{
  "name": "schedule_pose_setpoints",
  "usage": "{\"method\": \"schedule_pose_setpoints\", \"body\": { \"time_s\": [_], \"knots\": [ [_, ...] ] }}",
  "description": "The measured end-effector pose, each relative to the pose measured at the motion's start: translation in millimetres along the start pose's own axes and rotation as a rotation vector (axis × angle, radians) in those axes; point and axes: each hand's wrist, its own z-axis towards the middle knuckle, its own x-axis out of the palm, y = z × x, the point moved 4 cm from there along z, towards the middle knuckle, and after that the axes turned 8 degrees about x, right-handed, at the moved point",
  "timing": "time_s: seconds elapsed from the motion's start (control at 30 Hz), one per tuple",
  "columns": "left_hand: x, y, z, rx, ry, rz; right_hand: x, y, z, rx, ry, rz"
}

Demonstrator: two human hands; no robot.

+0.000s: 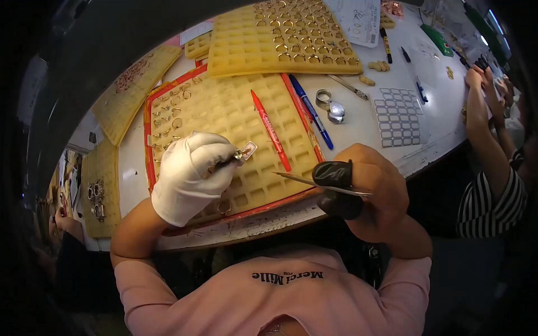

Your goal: Inspecting small rings and stones using a magnifying loupe at a jewelry workshop bench.

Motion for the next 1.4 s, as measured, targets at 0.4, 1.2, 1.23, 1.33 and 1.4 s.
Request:
{"method": "schedule_pose_setpoints", "body": {
  "time_s": [0.4, 1.2, 1.23, 1.33, 1.4],
  "knots": [
    [0, 0, 2, -0.044, 0.023, -0.023, 32, -18, 10, 0.212, 0.176, -0.204],
    [1, 1, 1, -0.047, 0.017, 0.006, 17, -17, 8, 0.5, 0.022, 0.617],
    [0, 0, 4, -0.039, 0.084, 0.027, 18, -17, 8, 0.459, 0.019, 0.639],
    [1, 0, 2, -0.043, 0.036, 0.041, 20, -19, 4, 0.448, 0.05, 0.598],
    [2, -1, 3, -0.021, 0.03, 0.042, 23, -16, 1, 0.408, 0.0, 0.514]
  ]
}}
